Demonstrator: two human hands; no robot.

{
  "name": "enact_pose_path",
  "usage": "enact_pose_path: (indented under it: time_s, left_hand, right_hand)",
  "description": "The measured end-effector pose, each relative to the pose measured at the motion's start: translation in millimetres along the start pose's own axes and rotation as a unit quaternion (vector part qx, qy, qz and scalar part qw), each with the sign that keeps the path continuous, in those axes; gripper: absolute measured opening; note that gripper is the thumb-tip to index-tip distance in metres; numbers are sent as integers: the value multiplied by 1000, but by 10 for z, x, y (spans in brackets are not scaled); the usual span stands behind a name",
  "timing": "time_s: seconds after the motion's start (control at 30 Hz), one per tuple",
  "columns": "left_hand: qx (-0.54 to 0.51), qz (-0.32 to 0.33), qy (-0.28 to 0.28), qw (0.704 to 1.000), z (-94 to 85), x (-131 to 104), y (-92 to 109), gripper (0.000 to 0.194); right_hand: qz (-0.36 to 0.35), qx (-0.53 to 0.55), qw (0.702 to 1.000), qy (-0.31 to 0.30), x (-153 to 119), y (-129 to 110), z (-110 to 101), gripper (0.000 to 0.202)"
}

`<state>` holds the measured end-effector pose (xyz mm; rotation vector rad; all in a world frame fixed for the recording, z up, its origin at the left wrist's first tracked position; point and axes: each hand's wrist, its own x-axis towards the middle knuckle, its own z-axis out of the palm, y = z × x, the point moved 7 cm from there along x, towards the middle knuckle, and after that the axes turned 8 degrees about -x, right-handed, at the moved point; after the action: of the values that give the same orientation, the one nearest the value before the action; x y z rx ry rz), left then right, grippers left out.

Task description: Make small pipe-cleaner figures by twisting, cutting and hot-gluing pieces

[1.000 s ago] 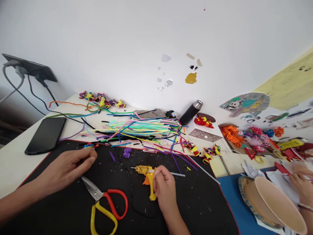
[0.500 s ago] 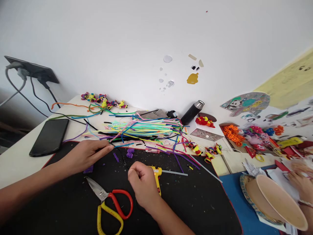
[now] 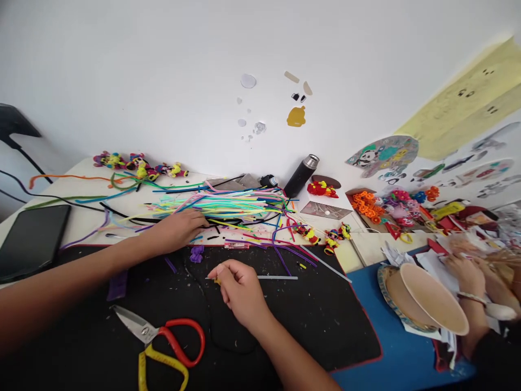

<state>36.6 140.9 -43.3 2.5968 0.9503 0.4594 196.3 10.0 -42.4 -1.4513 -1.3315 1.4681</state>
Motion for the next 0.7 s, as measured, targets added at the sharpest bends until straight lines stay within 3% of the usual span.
enact_pose_path:
  time_s: [0.3,0.53,0.7]
  left_hand:
    - [27,-13,1,1000,9,71,-208,22]
    - [11,5,-16,1000,-40,104,-171,28]
    - [-57,-35,-50,997,-92,67,-242,33]
  right_hand:
    - [-44,-32,998,-7,322,-13,-92,32]
    - [-102,-185,976,49,749,40,-343,20]
    - [-118,-288,948,69,909,-61,-427,20]
